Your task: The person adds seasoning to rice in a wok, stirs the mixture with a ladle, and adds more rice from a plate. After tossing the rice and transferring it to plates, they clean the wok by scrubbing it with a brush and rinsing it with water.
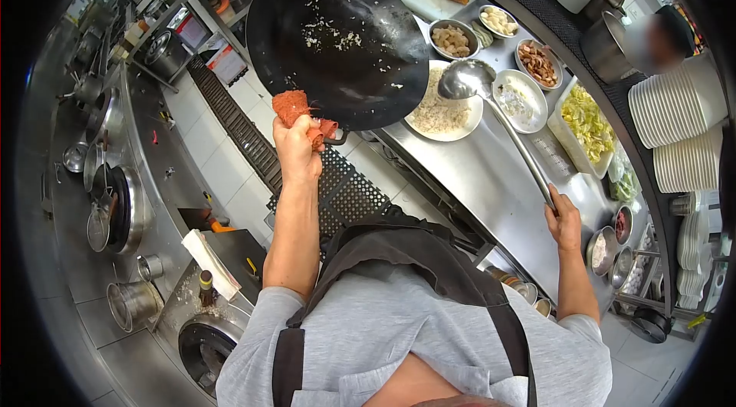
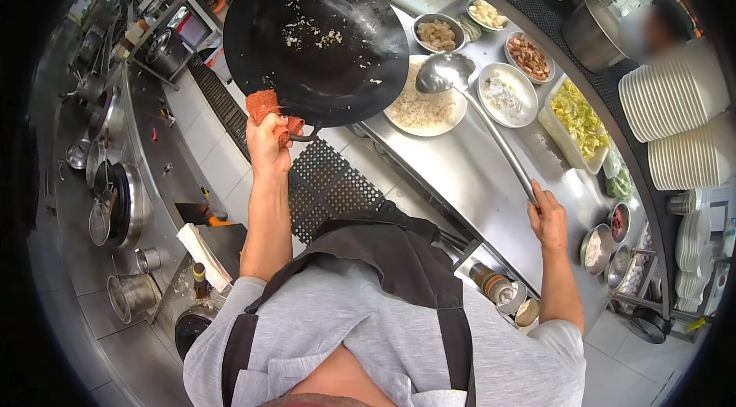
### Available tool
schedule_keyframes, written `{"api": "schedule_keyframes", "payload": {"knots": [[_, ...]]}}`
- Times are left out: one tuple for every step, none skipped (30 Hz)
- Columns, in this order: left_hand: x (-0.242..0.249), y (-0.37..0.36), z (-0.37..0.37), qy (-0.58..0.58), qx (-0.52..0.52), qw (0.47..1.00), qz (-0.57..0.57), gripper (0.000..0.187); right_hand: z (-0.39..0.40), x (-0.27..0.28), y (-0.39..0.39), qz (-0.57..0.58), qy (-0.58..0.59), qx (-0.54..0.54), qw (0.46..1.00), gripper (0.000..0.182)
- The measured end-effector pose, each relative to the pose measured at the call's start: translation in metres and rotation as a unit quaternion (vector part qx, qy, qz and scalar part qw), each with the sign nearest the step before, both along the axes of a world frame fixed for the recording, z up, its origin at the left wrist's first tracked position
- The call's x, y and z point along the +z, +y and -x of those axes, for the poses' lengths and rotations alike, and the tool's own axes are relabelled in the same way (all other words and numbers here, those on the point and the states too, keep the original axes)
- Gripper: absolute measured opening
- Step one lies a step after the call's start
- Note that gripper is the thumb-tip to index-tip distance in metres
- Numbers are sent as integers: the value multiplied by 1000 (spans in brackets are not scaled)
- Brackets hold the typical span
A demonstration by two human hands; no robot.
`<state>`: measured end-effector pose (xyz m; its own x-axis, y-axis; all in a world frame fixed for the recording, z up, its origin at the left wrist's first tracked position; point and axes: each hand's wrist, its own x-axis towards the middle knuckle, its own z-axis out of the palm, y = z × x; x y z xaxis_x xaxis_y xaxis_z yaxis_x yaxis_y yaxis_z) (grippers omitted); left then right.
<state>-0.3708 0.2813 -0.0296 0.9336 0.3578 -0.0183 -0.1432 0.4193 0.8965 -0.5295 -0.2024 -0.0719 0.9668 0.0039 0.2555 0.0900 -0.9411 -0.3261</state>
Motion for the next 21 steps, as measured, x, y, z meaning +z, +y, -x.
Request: {"api": "schedule_keyframes", "payload": {"knots": [[2, 0, 2, 2, 1, 1000, 3, 29, -5, -2, 5, -22, -11, -1, 1000, 48], [4, 1, 4, 1, 2, 1000, 2, 29, -11, -4, 11, -44, -21, -2, 999, 48], [5, 2, 5, 6, -1, 1000, 8, 29, -20, -7, 18, -46, -23, -1, 999, 48], [7, 2, 6, 10, -5, 1000, 15, 30, -33, -9, 26, -56, -32, 19, 998, 47], [6, 4, 6, 13, -2, 1000, 12, 31, -45, -12, 34, -66, -41, 38, 996, 46], [6, 5, 6, 11, -5, 1000, 12, 31, -60, -14, 44, -76, -34, 46, 996, 46], [6, 6, 7, 20, -1, 1000, 17, 32, -73, -16, 53, -84, -26, 54, 995, 45], [6, 5, 7, 30, 5, 999, 22, 33, -82, -17, 61, -82, -26, 52, 995, 45], [10, 2, 7, 34, 19, 998, 44, 33, -90, -18, 69, -93, -14, 66, 993, 45], [10, 2, 6, 36, 17, 998, 47, 33, -92, -18, 72, -104, -1, 80, 991, 45], [10, 4, 5, 35, 14, 998, 46, 33, -88, -16, 68, -76, 0, 79, 994, 46], [9, 5, 4, 33, 11, 998, 45, 32, -80, -16, 58, -74, 0, 77, 994, 46], [7, 4, 2, 23, 10, 999, 48, 31, -69, -15, 43, -42, -8, 66, 997, 46], [7, 4, 1, 24, 8, 998, 50, 31, -55, -13, 27, -9, -15, 54, 998, 46], [9, 4, 0, 26, 15, 999, 39, 30, -40, -10, 12, -11, -14, 36, 999, 47], [9, 4, -1, 26, 23, 999, 27, 30, -25, -5, 2, -13, -13, 19, 1000, 47], [7, 6, -3, 21, 30, 999, 19, 29, -15, 0, 0, -10, -15, 17, 1000, 47], [8, 6, -3, 20, 28, 999, 21, 29, -5, 4, -2, -20, -5, 2, 1000, 46], [10, 7, -1, 18, 26, 999, 17, 30, 5, 5, -3, -30, 6, -14, 999, 46], [11, 7, 1, 16, 23, 1000, 12, 32, 14, -10, -2, -29, 5, -16, 999, 46], [11, 8, 2, 21, 16, 1000, 17, 30, 18, -35, -1, -104, 31, -43, 993, 46]]}}
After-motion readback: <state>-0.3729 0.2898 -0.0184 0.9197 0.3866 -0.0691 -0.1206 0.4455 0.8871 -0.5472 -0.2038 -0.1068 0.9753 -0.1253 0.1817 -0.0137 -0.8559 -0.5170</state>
